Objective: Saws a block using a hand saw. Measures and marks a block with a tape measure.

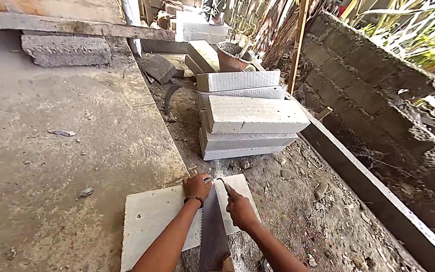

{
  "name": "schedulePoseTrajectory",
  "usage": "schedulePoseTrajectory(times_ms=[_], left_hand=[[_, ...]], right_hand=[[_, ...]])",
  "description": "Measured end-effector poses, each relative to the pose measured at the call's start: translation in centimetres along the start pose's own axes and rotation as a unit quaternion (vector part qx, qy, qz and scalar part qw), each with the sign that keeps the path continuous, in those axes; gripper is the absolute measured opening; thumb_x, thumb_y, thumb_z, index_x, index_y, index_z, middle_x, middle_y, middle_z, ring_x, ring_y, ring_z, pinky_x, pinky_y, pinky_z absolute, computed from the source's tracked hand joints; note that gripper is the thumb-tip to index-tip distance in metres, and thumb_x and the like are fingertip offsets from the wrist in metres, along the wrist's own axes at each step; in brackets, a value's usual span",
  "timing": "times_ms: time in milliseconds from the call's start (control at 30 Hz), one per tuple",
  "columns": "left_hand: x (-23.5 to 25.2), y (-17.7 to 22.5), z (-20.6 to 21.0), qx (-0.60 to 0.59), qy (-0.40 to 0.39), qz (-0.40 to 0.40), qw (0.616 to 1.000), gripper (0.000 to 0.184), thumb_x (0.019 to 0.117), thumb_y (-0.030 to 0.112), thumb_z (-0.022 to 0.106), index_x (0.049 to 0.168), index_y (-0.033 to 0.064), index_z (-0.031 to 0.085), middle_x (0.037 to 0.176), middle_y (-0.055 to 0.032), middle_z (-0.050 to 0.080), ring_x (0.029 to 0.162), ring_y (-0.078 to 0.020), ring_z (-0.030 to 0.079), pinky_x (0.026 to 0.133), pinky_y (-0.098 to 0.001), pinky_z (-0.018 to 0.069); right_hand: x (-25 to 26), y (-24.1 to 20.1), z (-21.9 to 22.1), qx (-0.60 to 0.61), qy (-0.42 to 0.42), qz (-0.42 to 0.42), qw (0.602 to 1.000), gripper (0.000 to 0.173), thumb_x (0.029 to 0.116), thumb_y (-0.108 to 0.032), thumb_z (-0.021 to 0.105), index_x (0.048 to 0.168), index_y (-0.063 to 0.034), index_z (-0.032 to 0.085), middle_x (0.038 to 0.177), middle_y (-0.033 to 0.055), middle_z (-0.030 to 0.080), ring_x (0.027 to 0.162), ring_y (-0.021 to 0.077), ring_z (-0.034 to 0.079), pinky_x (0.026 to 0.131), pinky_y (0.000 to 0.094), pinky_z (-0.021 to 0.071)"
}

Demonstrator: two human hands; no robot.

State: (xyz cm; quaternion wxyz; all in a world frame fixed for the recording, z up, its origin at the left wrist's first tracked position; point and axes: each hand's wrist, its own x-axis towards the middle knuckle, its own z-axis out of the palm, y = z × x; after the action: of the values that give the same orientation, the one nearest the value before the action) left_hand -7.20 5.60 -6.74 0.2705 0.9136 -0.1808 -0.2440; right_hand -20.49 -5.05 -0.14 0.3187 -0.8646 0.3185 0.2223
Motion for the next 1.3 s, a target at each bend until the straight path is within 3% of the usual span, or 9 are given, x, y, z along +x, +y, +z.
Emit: schedulePoseTrajectory(times_ms=[167,333,567,867,1100,1300], left_hand=[[0.0,-0.2,0.2,-0.004,0.004,0.002,1.0,0.031,0.0981,0.044,0.066,0.125,0.0304,0.074,0.124,0.0008,0.073,0.119,-0.0216,0.064,0.111,-0.0546,0.0353],[-0.1,-0.2,0.0,-0.014,-0.001,0.002,1.0,0.032,0.0984,0.044,0.065,0.125,0.03,0.074,0.127,0.0011,0.072,0.121,-0.0221,0.063,0.112,-0.0556,0.0343],[-0.3,-0.1,0.0,-0.011,0.005,0.004,1.0,0.029,0.0992,0.044,0.065,0.123,0.0302,0.075,0.124,0.0008,0.073,0.118,-0.0228,0.064,0.111,-0.0558,0.0357],[-0.4,-0.2,0.2,-0.006,0.017,0.011,1.0,0.027,0.0993,0.042,0.065,0.121,0.0296,0.076,0.121,-0.001,0.074,0.116,-0.0241,0.065,0.108,-0.0579,0.0371],[-0.1,-0.4,0.4,-0.011,0.019,0.01,1.0,0.027,0.0987,0.042,0.067,0.122,0.0305,0.076,0.121,-0.0019,0.074,0.117,-0.0262,0.065,0.108,-0.0601,0.0363],[0.0,-0.3,0.2,-0.023,0.014,0.011,1.0,0.028,0.0987,0.038,0.068,0.123,0.0285,0.076,0.123,-0.0033,0.074,0.12,-0.0271,0.064,0.11,-0.063,0.0336]], right_hand=[[0.7,-0.5,0.0,-0.012,0.0,-0.001,1.0,0.057,0.1081,-0.017,0.034,0.164,-0.0282,0.03,0.092,0.0093,0.069,0.069,0.0233,0.067,0.066,0.0435,0.058],[0.9,-0.7,0.5,-0.033,0.005,-0.003,0.999,0.057,0.1068,-0.017,0.037,0.163,-0.0278,0.032,0.099,0.0121,0.071,0.078,0.0269,0.07,0.072,0.048,0.0586],[0.8,-1.0,0.6,-0.045,0.004,-0.002,0.999,0.057,0.1066,-0.017,0.038,0.162,-0.029,0.032,0.101,0.0122,0.071,0.079,0.0265,0.07,0.073,0.0471,0.0585],[0.1,-1.8,0.7,-0.106,0.019,0.0,0.994,0.057,0.1078,-0.019,0.037,0.163,-0.0311,0.032,0.115,0.0157,0.072,0.108,0.0334,0.07,0.094,0.0538,0.0545],[-0.6,-2.1,0.5,-0.136,0.009,-0.001,0.991,0.062,0.1063,-0.015,0.041,0.165,-0.0291,0.026,0.113,0.0187,0.072,0.107,0.0367,0.07,0.093,0.0548,0.0553],[-1.3,-1.8,0.2,-0.13,0.003,-0.01,0.991,0.061,0.1054,-0.014,0.045,0.163,-0.027,0.03,0.107,0.0203,0.072,0.101,0.0392,0.071,0.086,0.059,0.0564]])
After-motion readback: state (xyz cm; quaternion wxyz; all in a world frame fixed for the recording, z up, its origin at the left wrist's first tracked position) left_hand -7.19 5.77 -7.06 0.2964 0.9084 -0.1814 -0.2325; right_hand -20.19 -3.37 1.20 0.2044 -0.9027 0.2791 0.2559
